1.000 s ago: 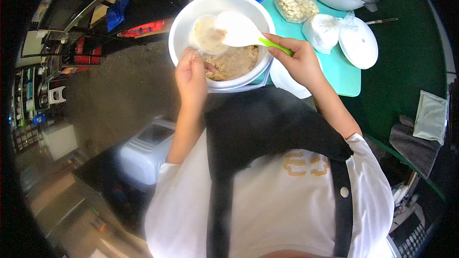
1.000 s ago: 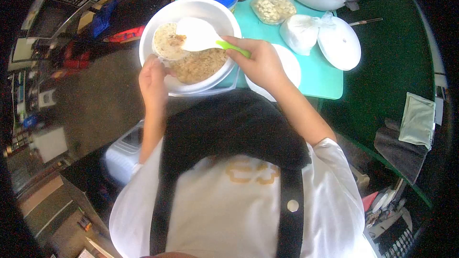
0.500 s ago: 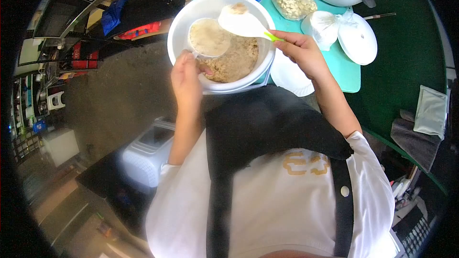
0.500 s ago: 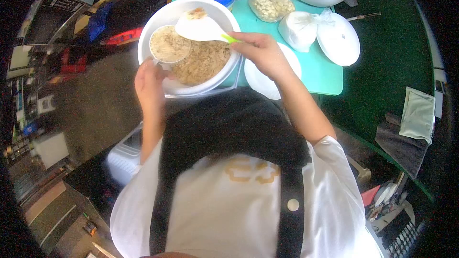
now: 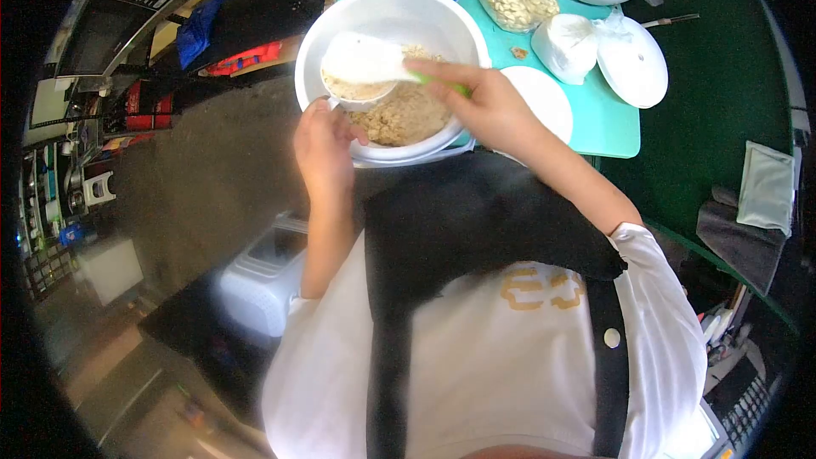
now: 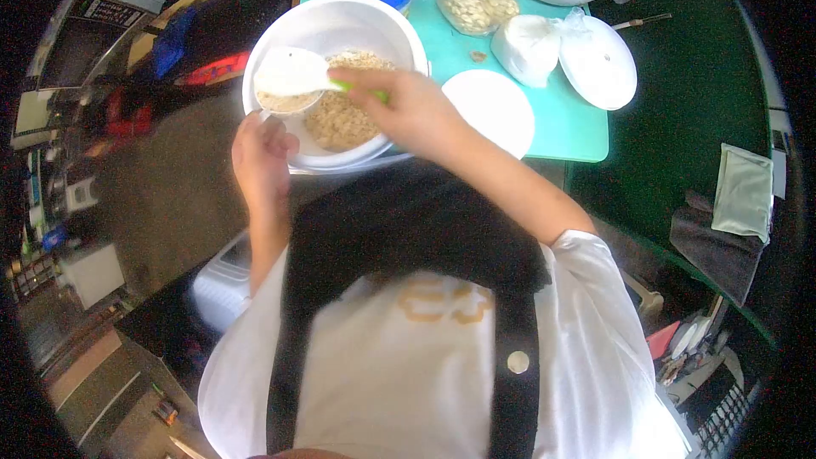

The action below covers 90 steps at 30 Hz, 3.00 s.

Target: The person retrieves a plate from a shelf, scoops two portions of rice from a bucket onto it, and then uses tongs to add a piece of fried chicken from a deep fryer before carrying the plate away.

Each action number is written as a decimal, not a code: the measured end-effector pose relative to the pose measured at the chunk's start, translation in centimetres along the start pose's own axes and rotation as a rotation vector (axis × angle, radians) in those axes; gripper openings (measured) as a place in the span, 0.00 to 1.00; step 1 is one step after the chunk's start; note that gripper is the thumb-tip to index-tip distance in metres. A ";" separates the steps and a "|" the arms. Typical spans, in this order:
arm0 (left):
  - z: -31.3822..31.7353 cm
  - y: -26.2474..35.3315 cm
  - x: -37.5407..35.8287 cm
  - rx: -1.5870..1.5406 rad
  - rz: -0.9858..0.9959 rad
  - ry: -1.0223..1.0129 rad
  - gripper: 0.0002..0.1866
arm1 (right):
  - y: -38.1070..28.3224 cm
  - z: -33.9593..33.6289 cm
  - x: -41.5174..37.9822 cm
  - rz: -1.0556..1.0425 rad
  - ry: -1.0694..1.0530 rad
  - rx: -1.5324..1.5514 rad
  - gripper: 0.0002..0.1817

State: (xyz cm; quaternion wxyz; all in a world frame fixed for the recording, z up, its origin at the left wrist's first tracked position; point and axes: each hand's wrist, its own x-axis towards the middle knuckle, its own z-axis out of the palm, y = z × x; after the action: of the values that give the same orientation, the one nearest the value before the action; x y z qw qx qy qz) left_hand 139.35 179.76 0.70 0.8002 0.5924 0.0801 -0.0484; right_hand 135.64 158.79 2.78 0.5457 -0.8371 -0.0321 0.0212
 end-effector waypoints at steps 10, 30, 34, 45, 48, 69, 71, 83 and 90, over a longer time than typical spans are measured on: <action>0.3 0.0 -0.8 -0.047 -0.094 0.113 0.15 | 0.2 -2.9 -2.6 -0.083 -0.026 -0.435 0.17; 1.0 0.8 -2.6 -0.314 -0.212 -0.065 0.18 | 8.5 -9.2 -6.0 0.030 0.498 0.091 0.18; 6.6 -1.2 -5.1 -0.257 -0.257 -0.557 0.17 | 11.8 -11.5 -11.5 0.337 0.631 0.333 0.18; 13.5 -29.7 -3.4 0.127 -0.493 -0.442 0.13 | 17.2 -16.5 -23.6 0.518 0.707 0.500 0.19; 12.5 -32.4 -0.6 0.633 -0.279 -0.564 0.13 | 18.6 -18.0 -25.8 0.535 0.728 0.504 0.19; 17.2 -40.3 -5.6 2.278 0.614 -0.793 0.12 | 23.0 -19.3 -30.0 0.555 0.665 0.571 0.18; 17.3 -39.7 -5.5 2.338 0.626 -0.794 0.11 | 23.0 -19.5 -30.3 0.548 0.661 0.586 0.18; 18.4 -28.6 -7.1 1.888 0.506 -0.662 0.11 | 26.5 -16.9 -27.1 0.560 0.588 0.279 0.18; 15.6 -20.7 -8.1 0.639 0.122 -0.424 0.12 | 29.3 -13.2 -23.8 0.639 0.264 -0.460 0.19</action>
State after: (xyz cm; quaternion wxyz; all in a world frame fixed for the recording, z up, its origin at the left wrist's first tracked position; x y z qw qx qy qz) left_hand 128.92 158.62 -12.84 0.5754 0.7924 -0.1418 -0.1445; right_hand 113.77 133.11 -18.72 0.3099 -0.9005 0.2958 0.0745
